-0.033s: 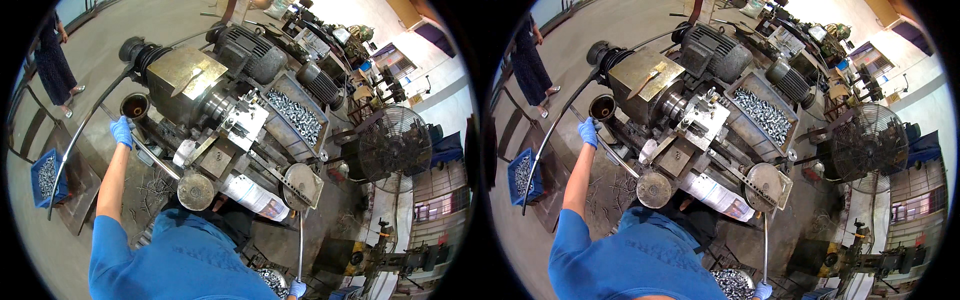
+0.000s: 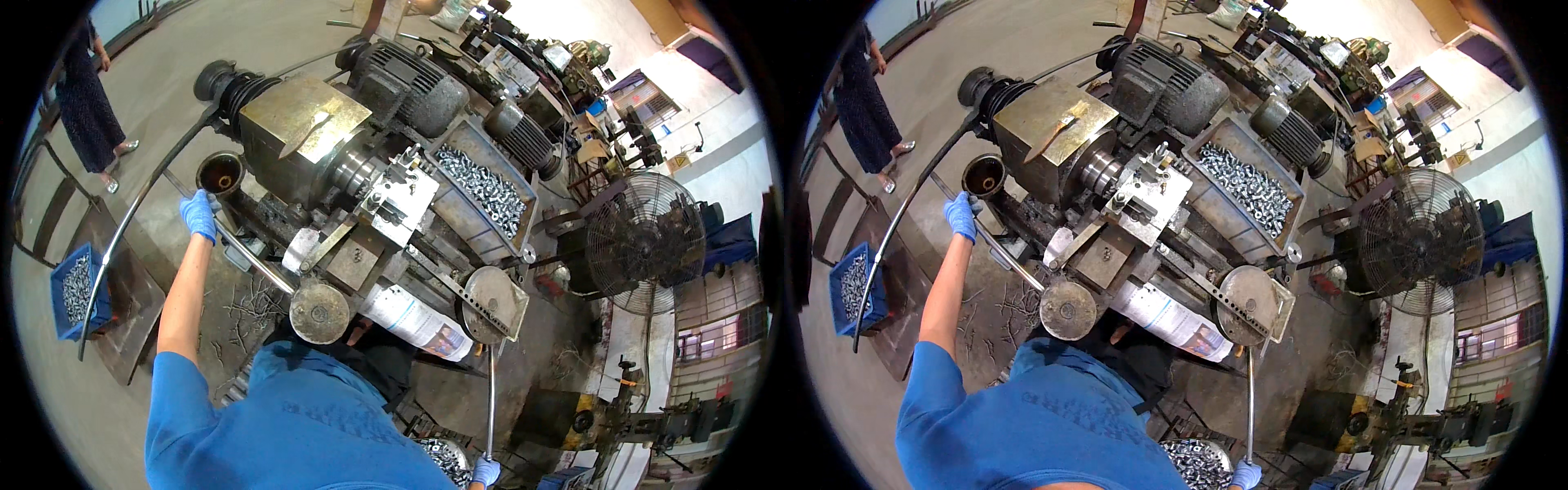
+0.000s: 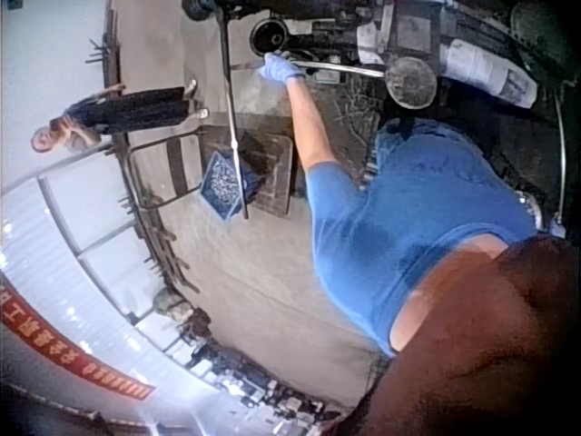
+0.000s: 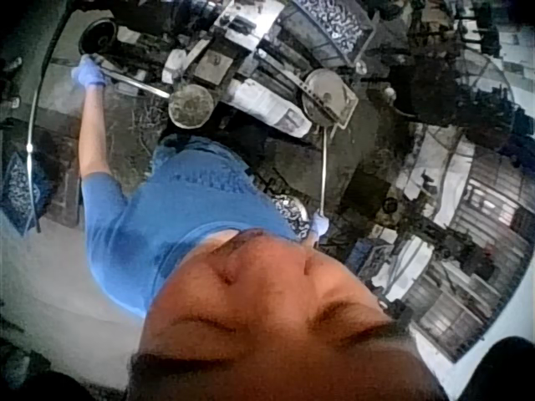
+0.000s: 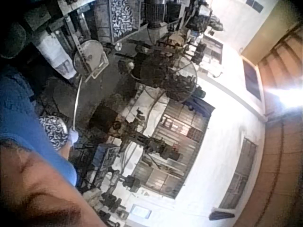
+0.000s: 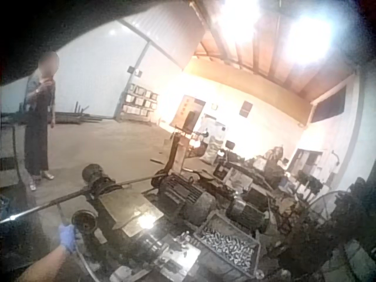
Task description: The person operates a metal forming machine, repeatedly inserting small metal pieces into the machine and using a long metal rod to push them through. The person collects the processed pieces into a nearby bin. A woman in a dress stands nearby, occasionally looking at her phone.
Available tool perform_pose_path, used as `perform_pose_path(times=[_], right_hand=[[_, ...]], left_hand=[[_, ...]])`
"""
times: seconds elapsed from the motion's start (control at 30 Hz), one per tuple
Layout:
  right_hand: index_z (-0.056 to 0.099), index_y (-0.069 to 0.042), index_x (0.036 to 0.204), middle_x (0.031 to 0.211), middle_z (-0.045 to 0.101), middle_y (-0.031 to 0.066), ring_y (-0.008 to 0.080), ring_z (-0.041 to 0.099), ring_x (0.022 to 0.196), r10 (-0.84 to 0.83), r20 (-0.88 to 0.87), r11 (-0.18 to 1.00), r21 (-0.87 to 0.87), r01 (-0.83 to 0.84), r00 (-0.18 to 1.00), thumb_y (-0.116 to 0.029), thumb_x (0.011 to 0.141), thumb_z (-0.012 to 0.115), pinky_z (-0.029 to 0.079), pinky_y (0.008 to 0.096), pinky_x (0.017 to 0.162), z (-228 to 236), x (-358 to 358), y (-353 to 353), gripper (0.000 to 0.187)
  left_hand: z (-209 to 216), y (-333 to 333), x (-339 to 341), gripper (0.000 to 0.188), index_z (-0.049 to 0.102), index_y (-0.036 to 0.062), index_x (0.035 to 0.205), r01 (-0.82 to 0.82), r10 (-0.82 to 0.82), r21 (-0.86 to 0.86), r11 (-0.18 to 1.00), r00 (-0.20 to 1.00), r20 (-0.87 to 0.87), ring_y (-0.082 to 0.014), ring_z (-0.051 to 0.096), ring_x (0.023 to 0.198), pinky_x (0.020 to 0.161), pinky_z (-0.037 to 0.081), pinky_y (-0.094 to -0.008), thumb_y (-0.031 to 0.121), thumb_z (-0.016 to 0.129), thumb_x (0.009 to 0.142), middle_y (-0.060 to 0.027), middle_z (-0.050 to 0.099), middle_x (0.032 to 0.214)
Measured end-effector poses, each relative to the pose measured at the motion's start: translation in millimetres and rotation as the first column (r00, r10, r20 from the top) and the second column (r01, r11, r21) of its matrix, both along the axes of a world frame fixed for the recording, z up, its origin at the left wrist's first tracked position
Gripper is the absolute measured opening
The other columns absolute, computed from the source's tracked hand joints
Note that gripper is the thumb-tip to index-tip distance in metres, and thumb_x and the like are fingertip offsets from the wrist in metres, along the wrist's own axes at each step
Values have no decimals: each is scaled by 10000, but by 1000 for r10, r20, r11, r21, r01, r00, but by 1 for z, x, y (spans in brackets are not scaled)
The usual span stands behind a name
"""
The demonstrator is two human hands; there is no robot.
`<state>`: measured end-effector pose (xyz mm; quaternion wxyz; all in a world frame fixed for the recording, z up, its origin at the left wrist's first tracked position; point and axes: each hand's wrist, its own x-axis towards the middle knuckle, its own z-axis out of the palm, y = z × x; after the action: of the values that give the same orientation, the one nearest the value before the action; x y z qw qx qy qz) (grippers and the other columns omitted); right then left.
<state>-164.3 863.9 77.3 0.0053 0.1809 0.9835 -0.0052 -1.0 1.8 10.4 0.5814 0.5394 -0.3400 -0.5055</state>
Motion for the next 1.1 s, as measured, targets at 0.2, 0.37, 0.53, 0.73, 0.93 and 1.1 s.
perform_pose_path(times=[0.2,0.37,0.53,0.73,0.93,1.1], right_hand=[[664,-39,623,585,603,194,344,623,575,11,-30,1000,-18,-11,999,-522,698,641,471,429,542,-6,4,5,490],[660,-35,631,581,599,190,342,616,561,30,-25,998,-48,-31,999,-504,705,636,458,431,539,6,6,-10,475],[672,-43,644,607,616,187,349,633,602,16,-5,1000,-18,-17,1000,-518,708,627,485,428,571,8,9,-13,482],[686,-35,676,644,627,202,362,643,653,-34,39,996,-76,37,999,-558,702,618,502,438,605,34,13,-46,528],[683,-13,688,666,627,218,373,642,667,-27,37,999,-33,28,999,-577,699,611,503,442,611,21,17,-30,568],[685,-22,693,679,632,215,376,642,677,-14,42,1000,-28,15,999,-581,699,609,505,446,618,16,15,-26,564]], left_hand=[[2,0,-3,129,508,-8,852,22,-22,14,1000,1000,-19,-179,556,440,392,485,-292,116,541,838,-106,593,643],[10,4,-4,131,507,-13,852,4,-3,29,1000,1000,-15,-180,558,448,397,487,-294,112,542,834,-104,584,635],[11,5,-3,136,513,-14,857,29,-29,19,999,999,-14,-182,564,451,404,489,-291,119,535,837,-107,594,646],[11,5,-2,137,519,-14,851,14,-14,11,1000,1000,-24,-180,569,456,408,489,-289,122,532,837,-105,601,646],[10,3,-8,129,514,-10,838,16,-15,28,999,999,-28,-177,568,454,401,483,-285,117,532,834,-102,597,637],[2,-2,2,139,503,11,863,25,-25,14,1000,1000,-10,-188,575,448,405,502,-294,143,543,849,-132,627,676]])
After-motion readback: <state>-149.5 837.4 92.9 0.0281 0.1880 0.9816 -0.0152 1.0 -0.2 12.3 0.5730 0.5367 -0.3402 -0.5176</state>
